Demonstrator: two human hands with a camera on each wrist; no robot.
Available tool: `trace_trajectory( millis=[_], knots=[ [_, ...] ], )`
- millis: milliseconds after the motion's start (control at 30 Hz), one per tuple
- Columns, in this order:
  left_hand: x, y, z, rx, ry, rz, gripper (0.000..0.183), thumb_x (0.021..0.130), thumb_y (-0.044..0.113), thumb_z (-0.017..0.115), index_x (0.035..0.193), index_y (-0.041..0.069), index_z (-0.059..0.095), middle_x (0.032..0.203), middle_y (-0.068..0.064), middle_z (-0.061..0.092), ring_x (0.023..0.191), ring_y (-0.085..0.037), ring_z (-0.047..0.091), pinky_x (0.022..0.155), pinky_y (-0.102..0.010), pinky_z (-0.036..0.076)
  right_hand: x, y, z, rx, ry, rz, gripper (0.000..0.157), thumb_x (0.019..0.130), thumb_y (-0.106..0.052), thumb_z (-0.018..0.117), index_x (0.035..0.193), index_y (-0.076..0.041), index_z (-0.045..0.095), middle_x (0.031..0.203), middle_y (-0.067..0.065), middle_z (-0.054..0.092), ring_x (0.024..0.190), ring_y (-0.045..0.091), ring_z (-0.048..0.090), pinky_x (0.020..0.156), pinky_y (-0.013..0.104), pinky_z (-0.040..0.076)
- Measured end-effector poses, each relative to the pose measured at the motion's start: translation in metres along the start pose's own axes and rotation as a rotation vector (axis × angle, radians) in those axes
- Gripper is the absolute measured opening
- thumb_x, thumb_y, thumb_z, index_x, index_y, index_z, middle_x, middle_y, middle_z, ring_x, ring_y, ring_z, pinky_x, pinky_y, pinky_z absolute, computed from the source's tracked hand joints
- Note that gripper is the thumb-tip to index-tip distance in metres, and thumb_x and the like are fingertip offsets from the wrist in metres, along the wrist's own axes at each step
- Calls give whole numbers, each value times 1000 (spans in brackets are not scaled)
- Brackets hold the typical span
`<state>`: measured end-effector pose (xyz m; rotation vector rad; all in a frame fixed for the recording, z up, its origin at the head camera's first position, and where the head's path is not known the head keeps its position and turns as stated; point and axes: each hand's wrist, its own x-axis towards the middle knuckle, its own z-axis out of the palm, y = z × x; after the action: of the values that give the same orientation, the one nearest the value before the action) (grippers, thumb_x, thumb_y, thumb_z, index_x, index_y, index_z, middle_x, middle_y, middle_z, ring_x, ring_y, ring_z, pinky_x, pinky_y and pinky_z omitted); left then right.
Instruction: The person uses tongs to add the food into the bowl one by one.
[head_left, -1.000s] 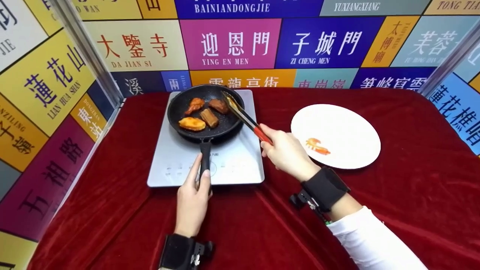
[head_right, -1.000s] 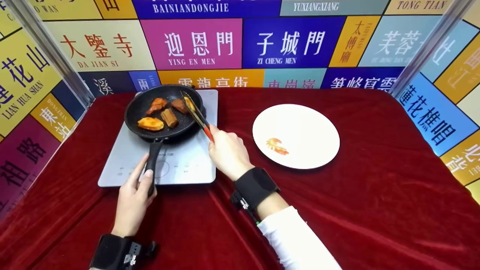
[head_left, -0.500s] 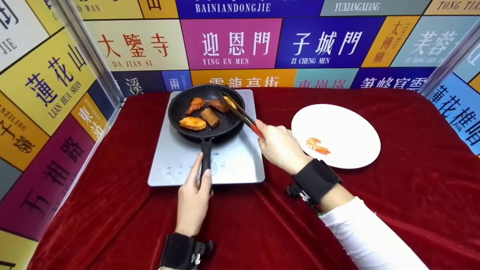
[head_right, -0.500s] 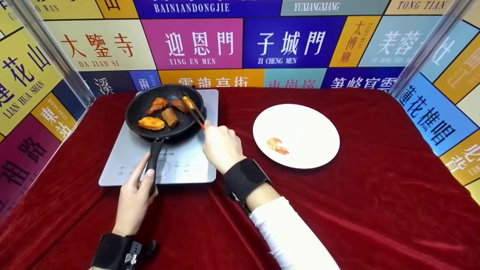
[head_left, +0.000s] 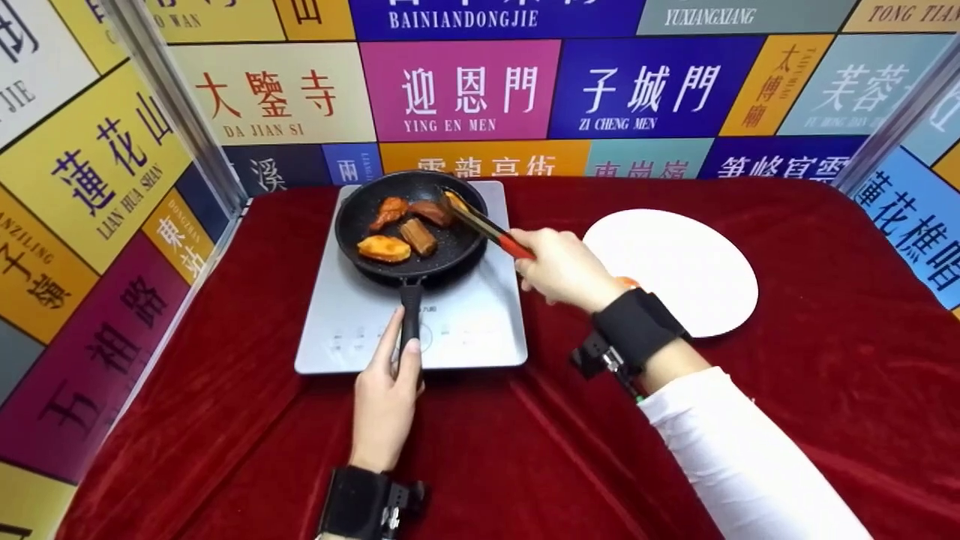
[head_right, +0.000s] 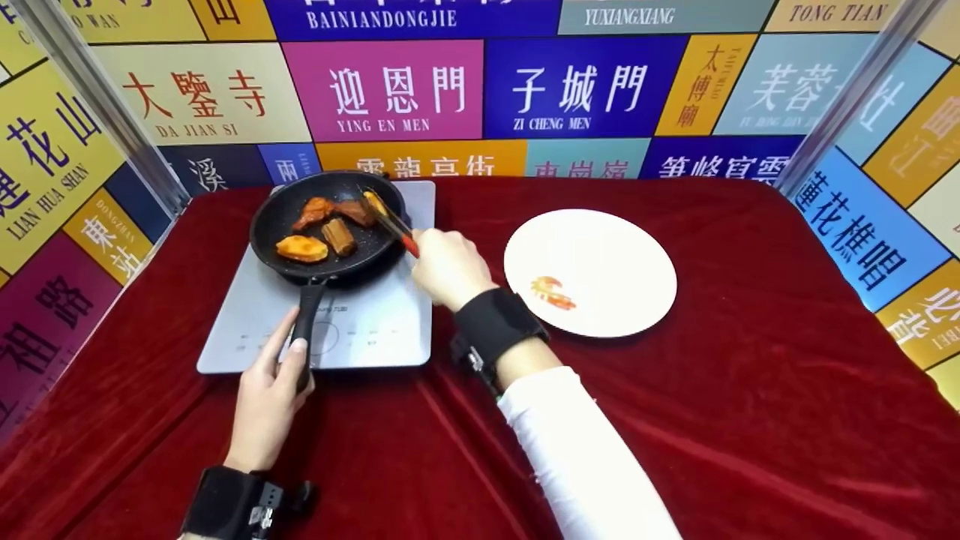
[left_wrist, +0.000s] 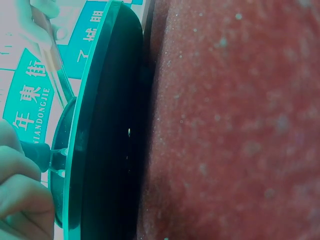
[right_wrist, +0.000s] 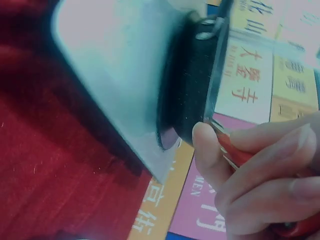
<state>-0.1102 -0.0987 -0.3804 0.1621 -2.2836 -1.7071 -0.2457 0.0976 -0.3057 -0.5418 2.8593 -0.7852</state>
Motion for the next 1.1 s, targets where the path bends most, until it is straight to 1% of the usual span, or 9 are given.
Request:
trace_trajectory(
  millis=[67,167,367,467,700,867,1100],
  knots=[
    [0,1,0,5,1,-3,44,94,26,47,137,26,37,50,1,39,46,-14,43,46,-26,39,2,3,-4,70,-36,26,48,90,-14,50,137,-17,39,65,4,62,37,17,48,35,27,42],
    [0,1,0,18,3,-5,45,94,26,47,137,27,37,50,1,41,46,-14,44,46,-26,39,4,5,-5,93,-50,37,48,90,-14,50,136,-18,39,65,4,62,37,17,48,35,27,42],
    [1,0,-1,15,5,-3,44,94,26,47,137,26,37,50,1,40,47,-14,45,47,-26,40,7,0,4,10,1,22,49,89,-15,50,137,-17,39,63,1,61,38,16,52,37,27,42],
    [0,-1,-1,5,1,-2,44,94,25,47,137,25,37,51,2,38,47,-14,45,48,-26,41,9,-1,6,-11,14,28,50,89,-15,51,137,-17,38,63,1,61,39,16,53,38,27,43],
    [1,0,0,0,-3,13,45,94,26,47,137,25,37,51,1,40,48,-15,45,48,-26,41,10,-1,4,-22,33,29,51,87,-16,52,136,-20,40,66,2,63,43,20,57,40,28,44],
    [2,-1,0,-2,-6,12,45,94,25,47,137,24,37,52,1,40,47,-13,44,47,-26,40,9,1,3,5,12,47,51,87,-19,53,136,-23,39,67,1,62,46,25,58,39,28,44],
    [1,-1,-1,1,-6,-1,45,94,27,47,137,30,36,51,1,39,47,-13,44,47,-26,41,8,2,5,-3,13,33,53,88,-20,54,137,-21,37,68,2,62,43,21,57,37,28,43]
  ],
)
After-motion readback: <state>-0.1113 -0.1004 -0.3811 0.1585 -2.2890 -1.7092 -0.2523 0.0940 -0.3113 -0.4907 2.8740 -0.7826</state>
